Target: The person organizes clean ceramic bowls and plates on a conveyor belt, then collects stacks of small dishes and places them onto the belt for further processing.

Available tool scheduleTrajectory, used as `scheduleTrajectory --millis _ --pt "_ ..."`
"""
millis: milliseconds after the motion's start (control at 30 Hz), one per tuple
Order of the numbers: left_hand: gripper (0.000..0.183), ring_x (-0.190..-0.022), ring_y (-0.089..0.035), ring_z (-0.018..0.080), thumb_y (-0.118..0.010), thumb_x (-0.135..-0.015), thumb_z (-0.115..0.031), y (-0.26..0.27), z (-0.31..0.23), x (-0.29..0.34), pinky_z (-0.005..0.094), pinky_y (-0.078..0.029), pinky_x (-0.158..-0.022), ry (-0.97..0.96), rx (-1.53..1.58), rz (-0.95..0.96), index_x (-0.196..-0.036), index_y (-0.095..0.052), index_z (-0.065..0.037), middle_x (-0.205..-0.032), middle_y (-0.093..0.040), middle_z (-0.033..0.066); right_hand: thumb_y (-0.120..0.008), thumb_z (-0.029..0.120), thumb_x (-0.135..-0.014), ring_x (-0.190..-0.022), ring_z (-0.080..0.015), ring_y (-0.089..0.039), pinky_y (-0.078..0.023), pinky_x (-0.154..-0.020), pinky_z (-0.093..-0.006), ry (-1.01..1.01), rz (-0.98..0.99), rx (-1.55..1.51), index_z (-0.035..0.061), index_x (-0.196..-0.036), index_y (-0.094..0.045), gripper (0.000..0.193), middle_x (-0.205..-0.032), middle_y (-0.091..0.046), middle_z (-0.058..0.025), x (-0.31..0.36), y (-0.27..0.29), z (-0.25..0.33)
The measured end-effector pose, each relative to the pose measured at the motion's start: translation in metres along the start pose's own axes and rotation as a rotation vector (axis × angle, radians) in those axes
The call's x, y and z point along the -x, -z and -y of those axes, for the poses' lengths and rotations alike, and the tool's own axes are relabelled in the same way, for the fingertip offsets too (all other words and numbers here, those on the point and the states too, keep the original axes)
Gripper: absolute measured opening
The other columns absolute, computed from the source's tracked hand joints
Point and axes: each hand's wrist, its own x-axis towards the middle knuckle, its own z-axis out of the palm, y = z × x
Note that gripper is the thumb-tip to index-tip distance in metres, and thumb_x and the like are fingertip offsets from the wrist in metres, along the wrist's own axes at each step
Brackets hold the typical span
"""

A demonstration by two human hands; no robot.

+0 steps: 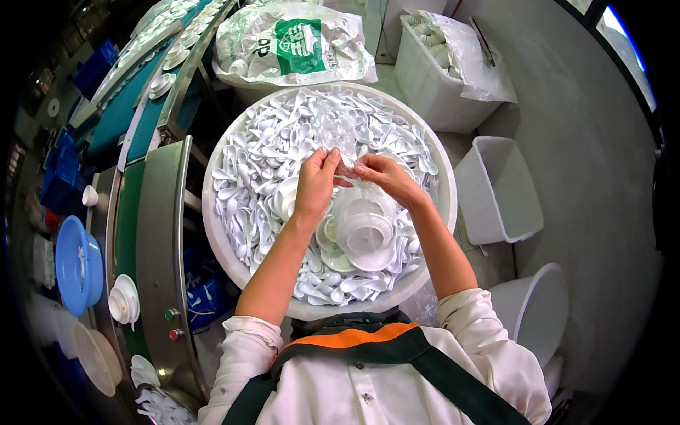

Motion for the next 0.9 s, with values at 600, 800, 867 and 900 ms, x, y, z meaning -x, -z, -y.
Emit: scheduleTrajectory --millis 600,800,867,900 --pt "0.029 -0.046 -0.031 0.0032 -0.048 -0.086 -0.029 -0.054 0.0 0.064 0.0182 -0.024 -0.04 0.281 0.305 -0.124 -0.062 -0.041 -0.013 -0.056 -0.035 -0.0056 -0.058 0.015 -0.075 -0.05 -0.0225 -0.042 -0.037 -0.052 -0.033 -0.017 -1.049 0.375 -0.0013 -0.065 -0.044 0.024 -0.058 -0.049 -0.0135 -0.041 0.036 -0.118" --pt "0.027 -0.044 -0.028 0.0045 -0.052 -0.084 -0.026 -0.02 -0.041 0.051 0.0203 -0.023 -0.039 0.146 0.366 -0.283 -0.065 -0.041 -0.011 -0.056 -0.033 -0.0045 -0.056 0.015 -0.077 -0.055 -0.0309 -0.047 -0.039 -0.055 -0.0359 0.196 -1.106 0.315 -0.0025 -0.067 -0.046 0.022 -0.062 -0.051 -0.0176 -0.099 0.031 -0.044" --pt "0.031 -0.04 -0.031 0.0054 -0.047 -0.086 -0.027 -0.023 -0.059 0.043 0.022 -0.027 -0.037 0.137 0.308 -0.277 -0.059 -0.039 -0.013 -0.051 -0.034 -0.0044 -0.055 0.015 -0.078 -0.054 -0.0307 -0.046 -0.038 -0.055 -0.0354 0.365 -1.175 0.31 -0.0025 -0.067 -0.046 0.022 -0.061 -0.051 -0.0179 -0.112 0.045 -0.025" --pt "0.032 -0.04 -0.028 0.0048 -0.047 -0.086 -0.026 -0.021 -0.07 0.038 0.0217 -0.024 -0.037 0.12 0.332 -0.247 -0.059 -0.038 -0.013 -0.051 -0.033 -0.0047 -0.056 0.014 -0.078 -0.053 -0.0288 -0.046 -0.038 -0.054 -0.0353 0.402 -1.195 0.301 -0.0026 -0.067 -0.046 0.022 -0.059 -0.05 -0.0171 -0.119 0.051 -0.007"
